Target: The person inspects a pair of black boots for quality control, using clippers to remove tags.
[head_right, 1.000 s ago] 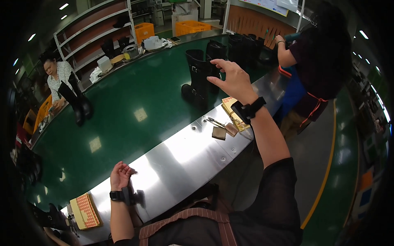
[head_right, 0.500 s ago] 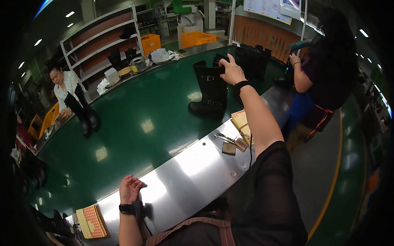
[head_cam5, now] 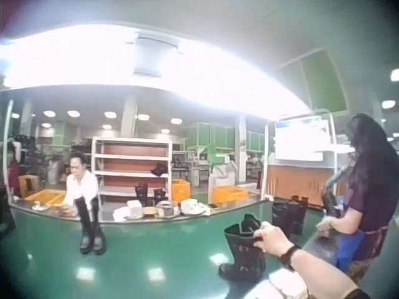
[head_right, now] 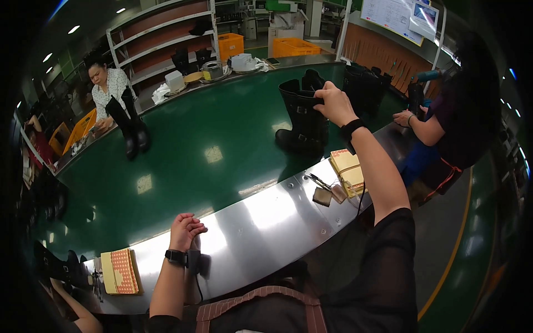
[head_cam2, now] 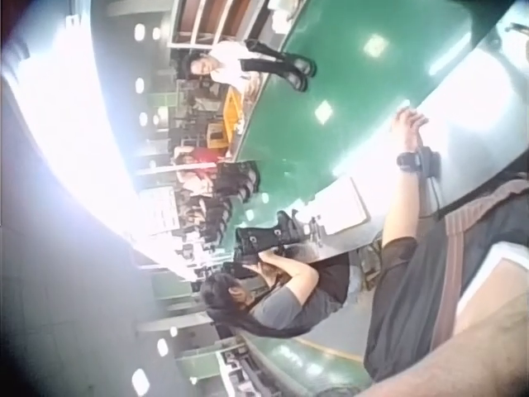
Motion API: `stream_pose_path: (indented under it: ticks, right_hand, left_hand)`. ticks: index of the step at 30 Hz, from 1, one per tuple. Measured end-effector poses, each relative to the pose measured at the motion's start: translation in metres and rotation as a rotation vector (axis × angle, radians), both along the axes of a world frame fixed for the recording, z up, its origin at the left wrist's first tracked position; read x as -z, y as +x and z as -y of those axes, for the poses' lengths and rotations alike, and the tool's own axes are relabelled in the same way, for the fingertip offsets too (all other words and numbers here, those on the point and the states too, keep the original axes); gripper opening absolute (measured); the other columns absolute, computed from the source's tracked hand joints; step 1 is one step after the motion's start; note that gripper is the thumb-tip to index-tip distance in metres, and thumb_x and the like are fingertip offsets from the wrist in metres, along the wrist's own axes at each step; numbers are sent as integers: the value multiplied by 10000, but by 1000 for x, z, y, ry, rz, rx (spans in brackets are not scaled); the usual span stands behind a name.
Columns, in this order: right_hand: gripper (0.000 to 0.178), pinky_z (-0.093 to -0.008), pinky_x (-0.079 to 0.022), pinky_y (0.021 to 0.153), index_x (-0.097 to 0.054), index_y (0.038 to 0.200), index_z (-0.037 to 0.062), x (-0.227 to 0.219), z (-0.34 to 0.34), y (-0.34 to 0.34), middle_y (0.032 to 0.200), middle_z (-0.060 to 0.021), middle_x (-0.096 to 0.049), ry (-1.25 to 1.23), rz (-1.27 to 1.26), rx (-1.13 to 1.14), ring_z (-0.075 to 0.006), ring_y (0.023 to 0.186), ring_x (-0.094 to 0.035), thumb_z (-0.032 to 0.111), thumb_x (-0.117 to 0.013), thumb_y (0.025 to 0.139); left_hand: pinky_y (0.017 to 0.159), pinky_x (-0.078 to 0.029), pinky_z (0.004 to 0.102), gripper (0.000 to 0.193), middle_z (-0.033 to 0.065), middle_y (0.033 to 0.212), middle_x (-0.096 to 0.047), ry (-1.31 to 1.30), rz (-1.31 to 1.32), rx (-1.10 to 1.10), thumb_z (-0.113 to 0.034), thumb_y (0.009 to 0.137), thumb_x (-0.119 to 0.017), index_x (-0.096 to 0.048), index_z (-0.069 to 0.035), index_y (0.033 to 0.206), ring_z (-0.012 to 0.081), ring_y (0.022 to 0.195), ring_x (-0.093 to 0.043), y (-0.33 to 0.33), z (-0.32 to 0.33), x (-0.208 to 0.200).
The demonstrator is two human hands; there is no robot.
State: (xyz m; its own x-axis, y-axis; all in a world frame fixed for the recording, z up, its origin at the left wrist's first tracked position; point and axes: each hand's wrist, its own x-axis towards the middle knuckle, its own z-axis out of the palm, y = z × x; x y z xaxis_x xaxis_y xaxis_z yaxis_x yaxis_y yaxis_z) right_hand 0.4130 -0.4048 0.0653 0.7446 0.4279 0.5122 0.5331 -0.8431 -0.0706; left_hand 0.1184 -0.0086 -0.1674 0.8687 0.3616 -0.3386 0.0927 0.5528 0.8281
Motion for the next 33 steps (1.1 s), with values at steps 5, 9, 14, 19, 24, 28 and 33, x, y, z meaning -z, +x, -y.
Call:
stream_pose_path:
  ticks: [5, 9, 14, 19, 24, 28, 33]
  right_hand:
    - [219, -376, -521, 720, -679, 933, 95, -48, -63, -109, 918, -89, -551, -18, 184, -67, -282, 795, -625, 152, -739, 730]
    - [252, -377, -513, 644, -633, 897, 90, -52, -101, -208, 873, -93, -552, 9, 164, -295, -291, 710, -620, 201, -759, 708]
    - [450, -297, -490, 551, -620, 1098, 114, -22, -118, -256, 897, -87, -578, 105, 5, -610, -216, 653, -596, 118, -787, 680]
    - [579, -340, -492, 637, -511, 1236, 126, -24, -103, -242, 829, -92, -579, 209, -34, -464, -277, 731, -608, 114, -751, 709]
    - [243, -262, -433, 536, -650, 955, 59, -21, -80, -220, 804, -64, -577, 322, 142, -334, -152, 563, -526, 46, -733, 727]
    - [298, -199, -361, 499, -667, 1014, 68, -27, -49, -231, 805, -24, -562, 319, 216, -318, -59, 542, -441, 41, -746, 728]
    - [291, -199, -388, 530, -660, 1044, 36, 0, -41, -242, 895, -40, -593, 338, 34, -391, -71, 551, -483, -3, -706, 760]
  left_hand:
    - [874, -508, 371, 527, 112, 1157, -558, 559, 128, 241, -155, 834, -691, -451, -45, 1290, 254, 1035, -570, 12, 28, -55]
    - [1079, -310, 431, 1201, 179, 1426, -298, 982, 449, 232, -274, 619, -882, -74, -69, 1483, 317, 1287, -365, 12, 76, -118]
    - [1074, -318, 416, 1389, 225, 1372, -318, 972, 543, -15, -208, 486, -931, 42, -40, 1463, 324, 1276, -374, 7, 97, -98]
    - [1026, -386, 378, 1223, 211, 1343, -378, 906, 445, 94, -98, 605, -831, 56, -59, 1447, 298, 1216, -462, -12, 72, -100]
    - [912, -461, 332, 707, 135, 1110, -593, 1028, 432, 89, -96, 648, -805, -438, 21, 1242, 218, 1014, -587, -29, 53, -103]
    - [850, -482, 303, 532, 75, 1019, -627, 790, 394, 174, -115, 639, -823, -574, 18, 1090, 184, 937, -600, -44, 54, -107]
    - [1129, -201, 391, 1238, 171, 1436, -294, 755, 355, 425, -155, 639, -850, 64, -83, 1470, 280, 1361, -284, -44, 37, -79]
